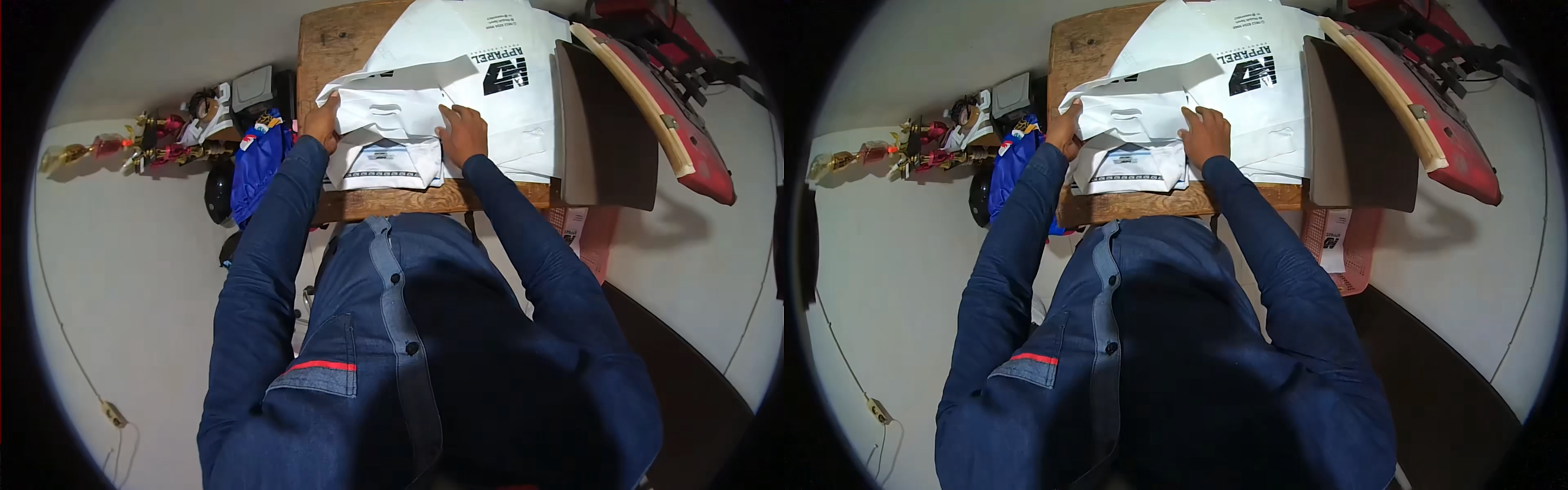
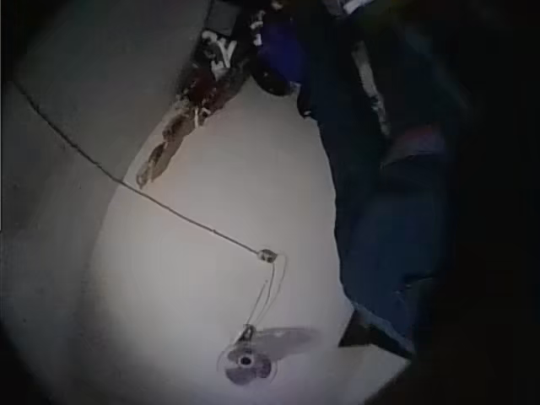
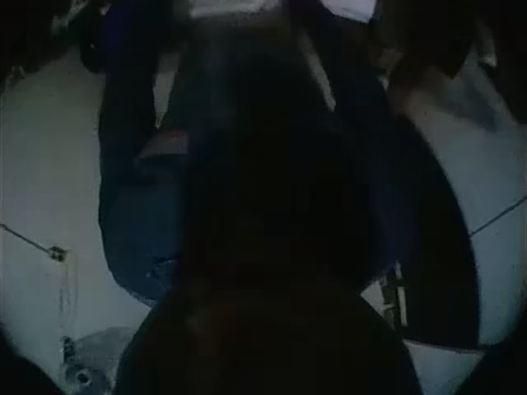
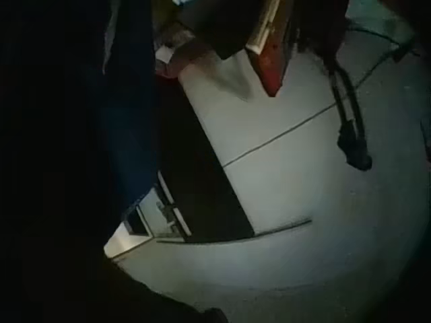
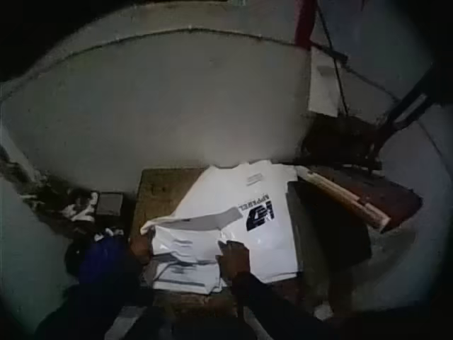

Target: Apply a design to a jersey using a heat press, then fold the jersey and place it into a plastic packaging bag.

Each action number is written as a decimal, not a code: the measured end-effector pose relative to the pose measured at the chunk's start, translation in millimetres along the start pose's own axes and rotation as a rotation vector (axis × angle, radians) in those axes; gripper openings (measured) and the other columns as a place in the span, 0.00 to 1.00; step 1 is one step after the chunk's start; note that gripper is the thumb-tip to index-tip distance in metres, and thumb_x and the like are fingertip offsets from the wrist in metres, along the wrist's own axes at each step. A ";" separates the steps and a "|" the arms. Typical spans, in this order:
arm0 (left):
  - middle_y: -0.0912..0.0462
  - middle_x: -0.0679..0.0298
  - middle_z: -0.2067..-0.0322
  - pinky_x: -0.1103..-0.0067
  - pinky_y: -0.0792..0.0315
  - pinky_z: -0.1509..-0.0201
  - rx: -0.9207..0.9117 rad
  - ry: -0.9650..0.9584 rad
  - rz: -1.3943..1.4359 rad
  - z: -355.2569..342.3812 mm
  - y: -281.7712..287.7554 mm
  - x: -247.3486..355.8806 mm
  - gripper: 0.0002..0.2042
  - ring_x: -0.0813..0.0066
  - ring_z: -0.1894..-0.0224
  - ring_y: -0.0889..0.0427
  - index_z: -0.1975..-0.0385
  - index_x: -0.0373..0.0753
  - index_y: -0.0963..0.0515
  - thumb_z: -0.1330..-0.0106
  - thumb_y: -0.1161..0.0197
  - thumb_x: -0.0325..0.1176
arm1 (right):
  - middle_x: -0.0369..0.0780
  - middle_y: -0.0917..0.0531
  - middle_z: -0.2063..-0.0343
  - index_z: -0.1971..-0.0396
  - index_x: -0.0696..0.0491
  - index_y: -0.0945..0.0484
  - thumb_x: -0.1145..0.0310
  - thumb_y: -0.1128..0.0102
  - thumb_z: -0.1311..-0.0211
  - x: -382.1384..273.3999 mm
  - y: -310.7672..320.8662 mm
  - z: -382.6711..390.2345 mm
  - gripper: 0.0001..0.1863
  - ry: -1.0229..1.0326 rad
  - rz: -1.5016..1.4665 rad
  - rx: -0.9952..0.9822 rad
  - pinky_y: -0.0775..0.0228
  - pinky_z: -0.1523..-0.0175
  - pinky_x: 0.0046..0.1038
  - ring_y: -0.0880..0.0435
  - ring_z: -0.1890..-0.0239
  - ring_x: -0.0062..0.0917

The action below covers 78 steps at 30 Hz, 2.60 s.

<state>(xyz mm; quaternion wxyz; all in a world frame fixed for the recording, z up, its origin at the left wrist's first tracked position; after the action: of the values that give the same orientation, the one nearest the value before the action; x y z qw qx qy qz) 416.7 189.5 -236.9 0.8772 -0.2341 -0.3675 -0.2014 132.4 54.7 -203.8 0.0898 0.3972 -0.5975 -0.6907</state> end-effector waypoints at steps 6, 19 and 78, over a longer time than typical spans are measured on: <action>0.15 0.63 0.66 0.73 0.31 0.79 0.035 -0.005 -0.045 -42.1 29.4 15.8 0.20 0.71 0.72 0.17 0.53 0.38 0.20 0.30 0.32 0.50 | 0.45 0.12 0.60 0.53 0.50 0.14 0.61 0.40 0.31 -1.1 -9.6 -33.8 0.14 -0.358 -0.186 0.017 0.28 0.43 0.43 0.15 0.52 0.41; 0.13 0.50 0.54 0.76 0.24 0.45 0.129 -0.346 -0.911 10.5 69.4 -4.5 0.32 0.64 0.51 0.15 0.41 0.26 0.26 0.43 0.24 0.37 | 0.55 0.20 0.48 0.38 0.58 0.26 0.52 0.28 0.42 -17.5 -57.7 53.1 0.37 -0.756 -0.065 0.062 0.27 0.40 0.44 0.20 0.44 0.49; 0.15 0.60 0.51 0.62 0.26 0.43 -0.222 -0.868 -1.545 -13.8 -28.9 12.6 0.12 0.55 0.46 0.21 0.60 0.51 0.09 0.35 0.31 0.47 | 0.45 0.21 0.73 0.64 0.52 0.15 0.56 0.33 0.35 -129.4 37.2 119.5 0.14 -0.124 -0.129 0.263 0.29 0.65 0.44 0.18 0.68 0.42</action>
<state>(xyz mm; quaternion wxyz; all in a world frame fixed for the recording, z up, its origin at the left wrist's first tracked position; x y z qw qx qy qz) 417.3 156.1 -228.6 0.2524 -0.0602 -0.7008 -0.6644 127.4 212.3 -116.8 -0.0447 0.3998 -0.6604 -0.6340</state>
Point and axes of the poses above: each hand's wrist, its own z-axis away from the middle knuckle, its own y-axis out of the back of the hand, x = y × z, the point moved 6 cm from there along -z, towards the middle knuckle
